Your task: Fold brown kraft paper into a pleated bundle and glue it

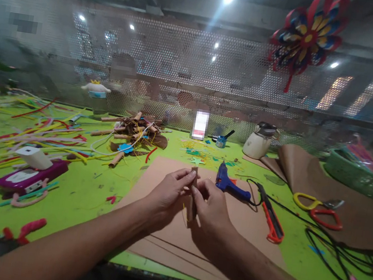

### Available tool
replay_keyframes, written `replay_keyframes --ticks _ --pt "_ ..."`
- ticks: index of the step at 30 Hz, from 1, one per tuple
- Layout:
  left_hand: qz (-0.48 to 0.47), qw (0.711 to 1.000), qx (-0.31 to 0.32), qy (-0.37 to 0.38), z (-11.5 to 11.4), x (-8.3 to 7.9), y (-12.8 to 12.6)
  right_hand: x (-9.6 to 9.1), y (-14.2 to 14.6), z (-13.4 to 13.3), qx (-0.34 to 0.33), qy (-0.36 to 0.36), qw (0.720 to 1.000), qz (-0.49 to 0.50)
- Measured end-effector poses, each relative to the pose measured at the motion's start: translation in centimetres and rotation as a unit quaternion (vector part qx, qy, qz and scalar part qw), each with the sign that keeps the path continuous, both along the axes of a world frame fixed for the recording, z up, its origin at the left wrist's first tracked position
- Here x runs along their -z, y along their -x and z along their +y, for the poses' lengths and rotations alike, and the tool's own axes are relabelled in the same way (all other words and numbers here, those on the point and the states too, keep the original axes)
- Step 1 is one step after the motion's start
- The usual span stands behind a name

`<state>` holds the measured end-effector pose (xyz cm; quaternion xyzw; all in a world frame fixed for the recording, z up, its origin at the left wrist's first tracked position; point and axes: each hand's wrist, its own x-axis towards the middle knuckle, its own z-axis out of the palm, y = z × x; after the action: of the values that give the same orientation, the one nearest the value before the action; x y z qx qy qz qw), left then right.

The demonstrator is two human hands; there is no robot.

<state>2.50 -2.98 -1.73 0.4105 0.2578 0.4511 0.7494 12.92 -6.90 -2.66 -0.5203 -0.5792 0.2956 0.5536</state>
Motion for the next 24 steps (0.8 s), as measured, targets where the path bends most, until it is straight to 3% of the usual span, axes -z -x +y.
replay_keyframes --ticks 9,15,20,24 --pt "-0.023 0.999 0.025 0.019 0.4 -0.5 0.9 -0.7 -0.7 -0.7 -0.027 0.007 0.999 -0.029" --pt "-0.024 0.998 0.045 0.027 0.3 -1.0 1.3 -0.7 -1.0 -0.9 -0.013 -0.012 1.000 -0.010" --pt "-0.017 0.997 0.057 0.051 0.0 -1.3 1.2 -0.8 -1.4 -0.5 0.042 -0.024 0.999 0.017" --pt "-0.003 0.996 0.050 0.071 0.0 -1.5 1.2 -0.8 -1.5 -0.3 0.032 -0.031 0.999 0.005"
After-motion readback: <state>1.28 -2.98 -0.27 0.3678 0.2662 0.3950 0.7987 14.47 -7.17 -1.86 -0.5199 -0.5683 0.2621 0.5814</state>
